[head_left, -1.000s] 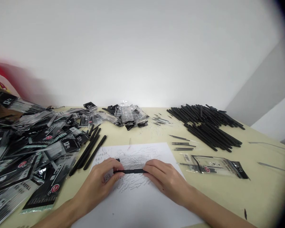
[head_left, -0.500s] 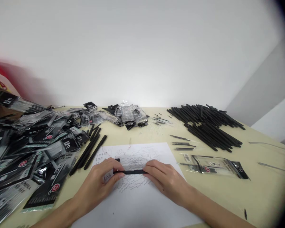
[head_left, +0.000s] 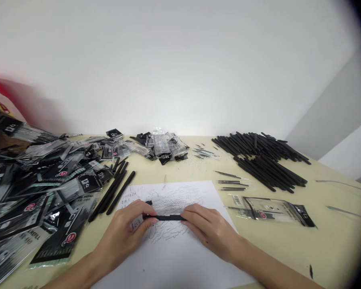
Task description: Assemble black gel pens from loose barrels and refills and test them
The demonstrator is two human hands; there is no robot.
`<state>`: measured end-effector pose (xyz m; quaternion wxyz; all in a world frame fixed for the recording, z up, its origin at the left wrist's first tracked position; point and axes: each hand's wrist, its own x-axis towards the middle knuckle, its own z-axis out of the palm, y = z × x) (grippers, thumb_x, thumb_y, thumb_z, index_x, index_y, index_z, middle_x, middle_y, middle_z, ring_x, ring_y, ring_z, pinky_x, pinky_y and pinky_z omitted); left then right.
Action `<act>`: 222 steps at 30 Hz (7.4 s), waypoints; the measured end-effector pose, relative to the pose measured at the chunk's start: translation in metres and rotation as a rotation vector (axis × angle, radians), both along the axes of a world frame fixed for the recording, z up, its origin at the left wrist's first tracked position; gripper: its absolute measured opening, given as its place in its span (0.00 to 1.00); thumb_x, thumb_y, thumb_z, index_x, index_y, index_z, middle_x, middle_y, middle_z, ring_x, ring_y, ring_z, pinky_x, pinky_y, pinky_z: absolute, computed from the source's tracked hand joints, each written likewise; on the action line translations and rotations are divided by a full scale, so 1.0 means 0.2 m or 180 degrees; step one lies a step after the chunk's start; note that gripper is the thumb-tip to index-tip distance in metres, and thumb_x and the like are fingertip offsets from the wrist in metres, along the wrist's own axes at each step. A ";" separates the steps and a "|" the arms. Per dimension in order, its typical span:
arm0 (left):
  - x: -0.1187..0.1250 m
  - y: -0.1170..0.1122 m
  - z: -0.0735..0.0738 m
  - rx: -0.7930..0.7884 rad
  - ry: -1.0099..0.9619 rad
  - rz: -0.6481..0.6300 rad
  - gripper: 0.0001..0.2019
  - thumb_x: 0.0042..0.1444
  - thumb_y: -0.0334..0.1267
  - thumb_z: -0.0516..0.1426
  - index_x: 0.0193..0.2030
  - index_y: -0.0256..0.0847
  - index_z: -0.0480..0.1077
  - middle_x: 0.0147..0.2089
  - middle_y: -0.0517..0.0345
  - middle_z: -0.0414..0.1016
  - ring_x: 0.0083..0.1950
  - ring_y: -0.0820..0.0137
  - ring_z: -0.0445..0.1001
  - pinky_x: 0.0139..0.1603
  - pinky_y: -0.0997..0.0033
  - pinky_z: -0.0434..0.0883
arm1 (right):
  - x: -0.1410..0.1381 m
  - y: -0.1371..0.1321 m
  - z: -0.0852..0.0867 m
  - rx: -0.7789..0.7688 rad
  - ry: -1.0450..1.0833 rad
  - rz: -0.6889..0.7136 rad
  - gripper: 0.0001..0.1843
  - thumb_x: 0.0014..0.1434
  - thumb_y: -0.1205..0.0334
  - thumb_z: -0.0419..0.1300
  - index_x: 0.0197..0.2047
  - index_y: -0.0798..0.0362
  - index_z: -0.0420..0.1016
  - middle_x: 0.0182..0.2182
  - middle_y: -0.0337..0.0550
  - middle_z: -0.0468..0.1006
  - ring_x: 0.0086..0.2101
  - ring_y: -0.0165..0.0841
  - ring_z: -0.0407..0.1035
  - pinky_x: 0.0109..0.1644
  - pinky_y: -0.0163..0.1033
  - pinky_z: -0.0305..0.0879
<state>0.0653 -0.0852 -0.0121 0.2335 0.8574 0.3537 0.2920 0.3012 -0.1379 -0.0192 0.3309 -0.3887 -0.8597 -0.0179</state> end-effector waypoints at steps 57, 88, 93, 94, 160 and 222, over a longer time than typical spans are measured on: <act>0.00 -0.01 0.01 0.0307 -0.0410 -0.0325 0.04 0.55 0.29 0.55 0.35 0.41 0.67 0.32 0.61 0.72 0.34 0.73 0.70 0.36 0.74 0.66 | 0.00 -0.01 0.00 -0.0536 0.0446 0.0237 0.08 0.62 0.66 0.53 0.44 0.55 0.69 0.32 0.43 0.75 0.30 0.30 0.68 0.33 0.34 0.63; 0.01 -0.01 -0.01 0.0885 -0.0063 -0.0356 0.09 0.57 0.30 0.53 0.42 0.40 0.71 0.31 0.56 0.72 0.35 0.69 0.68 0.35 0.71 0.68 | -0.05 -0.01 0.05 -0.2379 0.1459 -0.0232 0.06 0.58 0.60 0.55 0.34 0.53 0.68 0.24 0.37 0.71 0.25 0.28 0.65 0.27 0.30 0.59; 0.02 -0.01 0.00 0.1013 -0.0056 -0.0532 0.10 0.55 0.27 0.54 0.43 0.41 0.70 0.31 0.58 0.75 0.35 0.69 0.69 0.37 0.70 0.67 | -0.04 -0.02 0.06 -0.2248 0.1013 -0.0166 0.21 0.65 0.59 0.45 0.21 0.54 0.64 0.14 0.33 0.63 0.18 0.24 0.58 0.27 0.31 0.56; 0.02 -0.01 0.00 0.1010 -0.0052 -0.0540 0.10 0.55 0.27 0.54 0.43 0.40 0.70 0.31 0.58 0.75 0.35 0.70 0.69 0.37 0.70 0.67 | -0.04 -0.02 0.06 -0.2260 0.1013 -0.0149 0.21 0.65 0.59 0.44 0.22 0.54 0.64 0.14 0.33 0.63 0.19 0.24 0.58 0.28 0.31 0.56; 0.02 -0.01 0.02 0.0941 -0.0276 -0.0405 0.08 0.54 0.26 0.55 0.40 0.36 0.72 0.30 0.55 0.71 0.33 0.70 0.67 0.34 0.71 0.67 | -0.03 -0.02 0.06 -0.1794 0.0792 -0.0263 0.09 0.63 0.60 0.50 0.34 0.52 0.67 0.26 0.36 0.70 0.27 0.28 0.63 0.31 0.31 0.58; 0.02 -0.06 0.05 0.1268 0.0444 -0.0335 0.10 0.58 0.24 0.49 0.39 0.39 0.69 0.28 0.59 0.71 0.33 0.69 0.62 0.37 0.66 0.63 | -0.08 -0.07 0.07 -0.0804 -0.0272 -0.0074 0.13 0.66 0.64 0.42 0.35 0.56 0.65 0.23 0.37 0.67 0.22 0.28 0.58 0.25 0.34 0.52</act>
